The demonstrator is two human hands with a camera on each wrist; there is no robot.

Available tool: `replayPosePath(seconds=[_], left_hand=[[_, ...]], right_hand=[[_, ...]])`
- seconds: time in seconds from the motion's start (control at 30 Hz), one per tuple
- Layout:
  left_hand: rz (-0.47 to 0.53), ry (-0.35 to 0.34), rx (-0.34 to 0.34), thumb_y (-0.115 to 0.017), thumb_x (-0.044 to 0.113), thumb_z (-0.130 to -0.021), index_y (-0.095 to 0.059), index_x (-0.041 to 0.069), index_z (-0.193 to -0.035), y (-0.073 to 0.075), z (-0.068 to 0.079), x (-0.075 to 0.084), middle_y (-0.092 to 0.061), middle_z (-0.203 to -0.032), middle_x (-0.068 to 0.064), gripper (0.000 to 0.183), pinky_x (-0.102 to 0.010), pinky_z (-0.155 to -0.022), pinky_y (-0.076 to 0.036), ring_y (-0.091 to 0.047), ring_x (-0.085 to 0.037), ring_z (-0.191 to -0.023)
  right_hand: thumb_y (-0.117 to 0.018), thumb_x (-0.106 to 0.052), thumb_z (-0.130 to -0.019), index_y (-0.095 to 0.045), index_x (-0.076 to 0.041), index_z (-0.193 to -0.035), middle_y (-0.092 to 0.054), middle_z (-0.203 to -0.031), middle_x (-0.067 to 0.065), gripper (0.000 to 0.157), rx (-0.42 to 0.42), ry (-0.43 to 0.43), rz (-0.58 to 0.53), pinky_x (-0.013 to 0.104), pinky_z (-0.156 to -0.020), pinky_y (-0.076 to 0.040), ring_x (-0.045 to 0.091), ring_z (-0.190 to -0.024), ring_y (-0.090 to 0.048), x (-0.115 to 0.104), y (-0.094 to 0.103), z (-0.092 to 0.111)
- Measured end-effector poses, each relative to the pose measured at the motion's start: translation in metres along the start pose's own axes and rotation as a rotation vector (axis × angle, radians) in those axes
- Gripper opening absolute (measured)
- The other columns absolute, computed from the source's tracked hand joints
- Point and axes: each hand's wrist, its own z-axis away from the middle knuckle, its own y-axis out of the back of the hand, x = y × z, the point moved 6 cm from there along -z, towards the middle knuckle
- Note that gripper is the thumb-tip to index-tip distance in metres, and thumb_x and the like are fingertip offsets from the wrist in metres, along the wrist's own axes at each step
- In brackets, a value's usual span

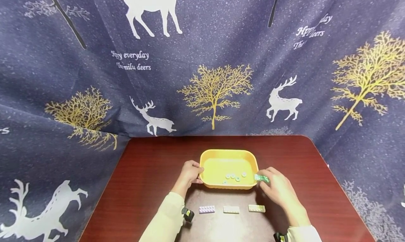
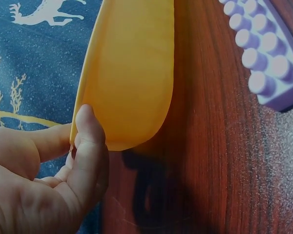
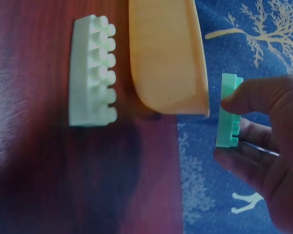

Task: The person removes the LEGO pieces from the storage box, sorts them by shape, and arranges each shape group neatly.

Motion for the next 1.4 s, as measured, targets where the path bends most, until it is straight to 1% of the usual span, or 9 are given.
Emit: replayPosePath(seconds=[0.13,0.33,0.43,0.57,0.67,0.83,1.03,1.17,1.4], left_hand=[[0.000,0.001,0.001,-0.066,-0.003,-0.093,-0.054,-0.009,-0.111,0.000,0.000,0.000,-0.060,-0.094,-0.024,0.022,-0.033,-0.053,-0.067,-0.060,-0.021,-0.058],[0.003,0.000,-0.007,-0.066,-0.003,-0.094,-0.052,-0.011,-0.115,-0.001,0.000,0.000,-0.060,-0.100,-0.030,0.026,-0.033,-0.053,-0.067,-0.060,-0.022,-0.056],[0.005,0.003,-0.008,-0.066,-0.003,-0.094,-0.052,-0.011,-0.114,-0.001,-0.001,0.000,-0.060,-0.100,-0.030,0.026,-0.032,-0.052,-0.066,-0.060,-0.022,-0.057],[0.007,0.000,-0.003,-0.066,-0.003,-0.094,-0.052,-0.009,-0.112,-0.001,-0.001,-0.001,-0.059,-0.094,-0.023,0.023,-0.032,-0.052,-0.066,-0.060,-0.021,-0.057],[0.004,0.000,0.002,-0.066,-0.003,-0.094,-0.052,-0.008,-0.111,0.000,-0.001,-0.002,-0.058,-0.092,-0.020,0.022,-0.032,-0.052,-0.066,-0.058,-0.020,-0.056],[0.000,0.002,0.003,-0.066,-0.003,-0.095,-0.053,-0.009,-0.112,-0.001,0.000,-0.002,-0.059,-0.092,-0.021,0.023,-0.033,-0.053,-0.067,-0.058,-0.019,-0.055],[0.004,-0.002,0.006,-0.066,-0.003,-0.094,-0.052,-0.008,-0.112,-0.001,-0.001,-0.002,-0.057,-0.091,-0.019,0.023,-0.032,-0.053,-0.067,-0.058,-0.020,-0.055],[0.004,0.002,0.010,-0.066,-0.003,-0.094,-0.052,-0.008,-0.111,-0.001,0.000,-0.002,-0.058,-0.092,-0.021,0.022,-0.032,-0.052,-0.066,-0.057,-0.019,-0.055],[0.007,0.008,0.006,-0.066,-0.003,-0.095,-0.052,-0.008,-0.111,-0.001,-0.001,-0.001,-0.059,-0.091,-0.021,0.022,-0.033,-0.054,-0.067,-0.059,-0.021,-0.057]], right_hand=[[-0.083,-0.012,-0.077,-0.075,-0.023,-0.101,-0.064,-0.093,-0.010,0.028,-0.023,-0.042,-0.001,0.041,-0.070,-0.058,0.012,-0.079,-0.062,0.008,0.000,0.010],[-0.083,-0.009,-0.075,-0.075,-0.020,-0.102,-0.063,-0.091,-0.010,0.030,-0.002,-0.042,0.023,0.039,-0.067,-0.056,0.011,-0.077,-0.058,0.015,0.001,0.025],[-0.083,-0.009,-0.074,-0.075,-0.019,-0.102,-0.063,-0.090,-0.009,0.030,0.001,-0.045,0.031,0.039,-0.067,-0.056,0.011,-0.077,-0.057,0.017,0.001,0.032],[-0.082,-0.008,-0.074,-0.075,-0.018,-0.102,-0.063,-0.091,-0.008,0.030,-0.010,-0.059,0.029,0.040,-0.067,-0.057,0.011,-0.078,-0.058,0.020,-0.002,0.039],[-0.082,-0.009,-0.075,-0.075,-0.018,-0.103,-0.064,-0.092,-0.008,0.030,-0.030,-0.074,0.028,0.041,-0.067,-0.057,0.012,-0.079,-0.059,0.022,-0.004,0.043],[-0.081,-0.010,-0.076,-0.075,-0.020,-0.101,-0.064,-0.092,-0.009,0.028,-0.067,-0.102,0.033,0.041,-0.068,-0.057,0.013,-0.079,-0.060,0.028,-0.007,0.048],[-0.081,-0.009,-0.074,-0.072,-0.024,-0.096,-0.062,-0.090,-0.009,0.027,-0.084,-0.118,0.038,0.040,-0.064,-0.054,0.012,-0.076,-0.058,0.032,-0.006,0.052],[-0.079,-0.008,-0.073,-0.071,-0.025,-0.093,-0.061,-0.090,-0.009,0.028,-0.095,-0.134,0.038,0.040,-0.063,-0.053,0.013,-0.077,-0.057,0.033,-0.004,0.054],[-0.080,-0.008,-0.073,-0.071,-0.026,-0.093,-0.064,-0.095,-0.006,0.028,-0.114,-0.156,0.040,0.041,-0.066,-0.055,0.014,-0.082,-0.061,0.037,-0.003,0.057]])
